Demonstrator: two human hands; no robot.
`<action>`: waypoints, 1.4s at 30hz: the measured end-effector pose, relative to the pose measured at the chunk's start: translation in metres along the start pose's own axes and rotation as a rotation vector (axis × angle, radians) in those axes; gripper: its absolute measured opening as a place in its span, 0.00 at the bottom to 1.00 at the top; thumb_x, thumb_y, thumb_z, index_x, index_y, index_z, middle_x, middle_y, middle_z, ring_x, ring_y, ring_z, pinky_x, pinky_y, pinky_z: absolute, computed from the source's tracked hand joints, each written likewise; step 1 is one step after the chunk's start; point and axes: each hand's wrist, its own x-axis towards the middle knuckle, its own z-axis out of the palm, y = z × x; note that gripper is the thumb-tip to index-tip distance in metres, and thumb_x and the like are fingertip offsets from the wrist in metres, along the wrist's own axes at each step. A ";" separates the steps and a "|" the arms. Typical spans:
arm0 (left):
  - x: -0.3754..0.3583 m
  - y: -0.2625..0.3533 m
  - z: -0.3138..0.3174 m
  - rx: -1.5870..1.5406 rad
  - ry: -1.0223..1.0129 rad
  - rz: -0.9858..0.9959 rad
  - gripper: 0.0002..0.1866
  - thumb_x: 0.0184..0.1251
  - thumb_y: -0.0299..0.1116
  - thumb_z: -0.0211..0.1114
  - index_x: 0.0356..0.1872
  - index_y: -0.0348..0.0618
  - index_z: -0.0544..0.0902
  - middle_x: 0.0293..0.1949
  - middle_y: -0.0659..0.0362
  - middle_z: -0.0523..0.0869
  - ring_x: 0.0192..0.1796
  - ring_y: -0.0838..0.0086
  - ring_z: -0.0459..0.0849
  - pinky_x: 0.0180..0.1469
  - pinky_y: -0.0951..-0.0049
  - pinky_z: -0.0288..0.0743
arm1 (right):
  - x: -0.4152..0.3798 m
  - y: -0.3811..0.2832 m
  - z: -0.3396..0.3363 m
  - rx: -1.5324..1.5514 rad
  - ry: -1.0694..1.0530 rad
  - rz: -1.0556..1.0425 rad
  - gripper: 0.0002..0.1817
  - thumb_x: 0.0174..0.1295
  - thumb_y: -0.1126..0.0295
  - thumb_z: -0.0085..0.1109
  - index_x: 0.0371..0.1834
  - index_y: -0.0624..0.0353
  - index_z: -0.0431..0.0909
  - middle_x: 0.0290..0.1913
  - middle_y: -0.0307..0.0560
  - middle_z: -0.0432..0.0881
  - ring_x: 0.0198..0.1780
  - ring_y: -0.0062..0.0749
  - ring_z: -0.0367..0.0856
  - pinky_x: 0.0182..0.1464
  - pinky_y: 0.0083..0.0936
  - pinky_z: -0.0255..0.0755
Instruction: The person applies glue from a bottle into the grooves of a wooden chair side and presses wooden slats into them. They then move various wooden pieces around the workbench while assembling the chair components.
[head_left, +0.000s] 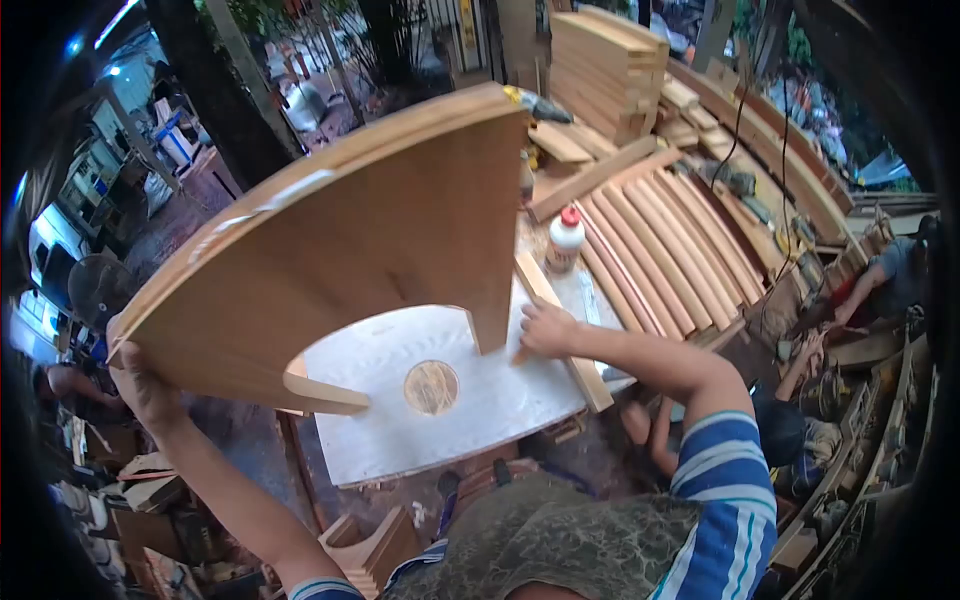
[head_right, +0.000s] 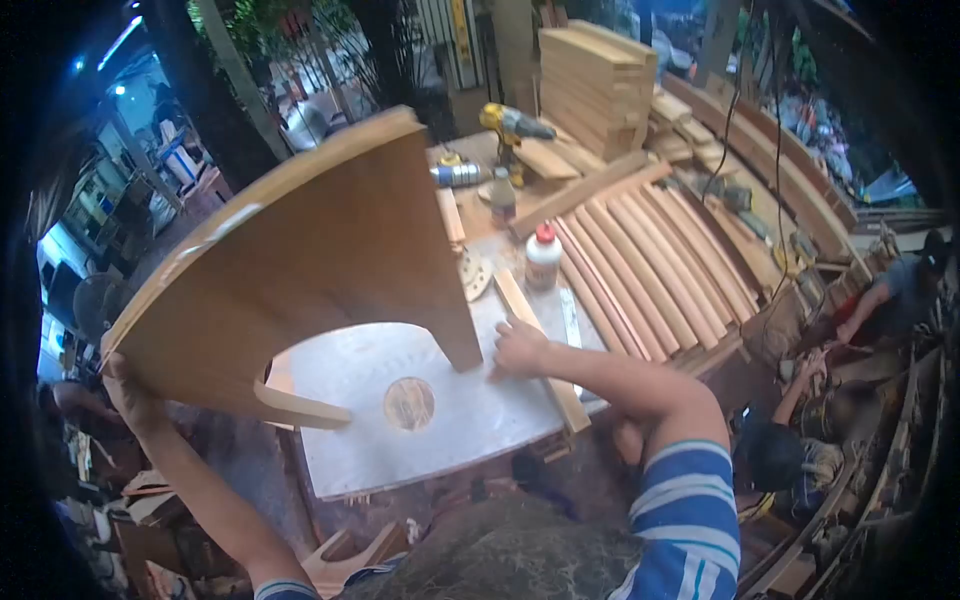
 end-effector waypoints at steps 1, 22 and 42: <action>-0.003 0.006 0.008 0.015 -0.006 0.013 0.39 0.68 0.66 0.69 0.57 0.34 0.80 0.49 0.59 0.83 0.52 0.76 0.81 0.57 0.74 0.73 | -0.009 0.003 -0.011 -0.030 0.001 0.014 0.21 0.71 0.47 0.55 0.35 0.45 0.93 0.39 0.38 0.89 0.56 0.38 0.80 0.61 0.44 0.67; -0.076 0.087 0.029 -0.378 -0.093 0.011 0.29 0.49 0.29 0.89 0.51 0.35 0.81 0.44 0.55 0.89 0.47 0.74 0.88 0.53 0.73 0.85 | -0.098 -0.076 -0.459 0.305 0.847 0.210 0.07 0.63 0.78 0.70 0.44 0.63 0.86 0.38 0.46 0.89 0.42 0.33 0.87 0.48 0.31 0.78; -0.062 0.076 0.033 -0.360 -0.044 0.039 0.30 0.50 0.32 0.89 0.51 0.35 0.82 0.43 0.59 0.89 0.47 0.77 0.87 0.53 0.76 0.82 | -0.064 -0.074 -0.452 0.412 0.893 -0.010 0.10 0.61 0.77 0.72 0.46 0.62 0.88 0.37 0.44 0.88 0.40 0.33 0.86 0.44 0.31 0.76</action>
